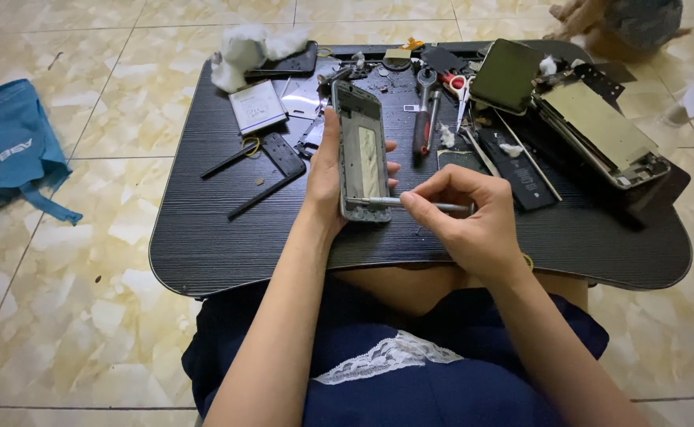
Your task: Using a precision tool to manipulate and repair the internal chassis of a mobile phone.
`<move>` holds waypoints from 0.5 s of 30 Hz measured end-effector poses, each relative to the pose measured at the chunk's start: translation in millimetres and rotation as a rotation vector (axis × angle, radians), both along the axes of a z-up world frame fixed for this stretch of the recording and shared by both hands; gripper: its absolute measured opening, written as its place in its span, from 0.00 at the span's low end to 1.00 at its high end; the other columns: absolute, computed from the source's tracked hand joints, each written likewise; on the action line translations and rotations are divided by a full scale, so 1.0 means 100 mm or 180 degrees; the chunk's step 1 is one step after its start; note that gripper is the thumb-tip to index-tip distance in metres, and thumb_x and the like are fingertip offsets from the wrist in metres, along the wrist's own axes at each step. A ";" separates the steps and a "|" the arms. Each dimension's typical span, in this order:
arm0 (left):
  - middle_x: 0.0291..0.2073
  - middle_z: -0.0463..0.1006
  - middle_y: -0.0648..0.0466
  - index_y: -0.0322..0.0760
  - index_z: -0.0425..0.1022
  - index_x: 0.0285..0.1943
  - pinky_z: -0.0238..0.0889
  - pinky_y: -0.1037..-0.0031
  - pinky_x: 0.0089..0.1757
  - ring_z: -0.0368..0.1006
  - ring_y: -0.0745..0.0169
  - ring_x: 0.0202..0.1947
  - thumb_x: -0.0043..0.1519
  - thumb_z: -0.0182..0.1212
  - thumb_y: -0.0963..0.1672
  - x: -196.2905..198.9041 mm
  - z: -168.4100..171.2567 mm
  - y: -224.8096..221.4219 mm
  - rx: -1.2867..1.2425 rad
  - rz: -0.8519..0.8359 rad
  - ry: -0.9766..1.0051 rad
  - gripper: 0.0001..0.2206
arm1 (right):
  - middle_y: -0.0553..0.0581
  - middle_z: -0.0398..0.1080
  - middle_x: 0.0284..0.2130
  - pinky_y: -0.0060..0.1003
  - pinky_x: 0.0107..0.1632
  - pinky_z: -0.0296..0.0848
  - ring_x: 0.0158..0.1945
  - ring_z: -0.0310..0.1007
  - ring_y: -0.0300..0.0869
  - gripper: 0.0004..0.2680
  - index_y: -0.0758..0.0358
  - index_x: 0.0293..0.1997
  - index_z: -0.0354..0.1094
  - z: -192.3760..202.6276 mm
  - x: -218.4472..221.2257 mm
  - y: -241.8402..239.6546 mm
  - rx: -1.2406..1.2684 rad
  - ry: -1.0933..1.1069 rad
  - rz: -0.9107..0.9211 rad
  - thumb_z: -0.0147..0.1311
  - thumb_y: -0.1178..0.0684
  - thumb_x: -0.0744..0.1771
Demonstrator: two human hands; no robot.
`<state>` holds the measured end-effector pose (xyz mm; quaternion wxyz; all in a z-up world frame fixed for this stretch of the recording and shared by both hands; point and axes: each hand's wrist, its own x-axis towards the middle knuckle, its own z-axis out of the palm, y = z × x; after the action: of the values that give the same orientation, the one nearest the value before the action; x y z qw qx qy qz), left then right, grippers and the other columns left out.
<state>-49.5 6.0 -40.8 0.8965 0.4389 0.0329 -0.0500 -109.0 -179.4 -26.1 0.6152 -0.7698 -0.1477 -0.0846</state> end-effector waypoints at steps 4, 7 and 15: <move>0.41 0.80 0.34 0.25 0.67 0.61 0.82 0.59 0.32 0.82 0.47 0.31 0.58 0.50 0.64 0.00 -0.02 0.00 -0.0051 0.0014 0.0006 0.40 | 0.62 0.77 0.24 0.33 0.31 0.76 0.31 0.78 0.41 0.03 0.65 0.37 0.78 0.00 0.01 -0.01 -0.0057 -0.0036 -0.0002 0.66 0.62 0.63; 0.41 0.80 0.33 0.25 0.67 0.61 0.82 0.60 0.31 0.82 0.46 0.31 0.58 0.50 0.63 0.00 -0.02 0.00 -0.0065 0.0044 -0.0011 0.39 | 0.61 0.78 0.25 0.32 0.31 0.76 0.31 0.79 0.42 0.03 0.64 0.37 0.79 0.00 0.01 -0.01 -0.0078 -0.0034 -0.0005 0.66 0.61 0.63; 0.40 0.80 0.33 0.25 0.67 0.60 0.82 0.59 0.30 0.82 0.46 0.30 0.59 0.50 0.63 0.00 -0.01 -0.01 -0.0091 0.0076 0.0017 0.38 | 0.61 0.77 0.24 0.31 0.30 0.74 0.32 0.77 0.40 0.02 0.65 0.36 0.78 0.07 -0.02 0.00 -0.0027 -0.0065 0.0014 0.65 0.62 0.63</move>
<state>-49.6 5.3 -42.0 0.9031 0.4255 0.0398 -0.0410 -110.6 -179.2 -19.0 0.6105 -0.7712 -0.1560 -0.0905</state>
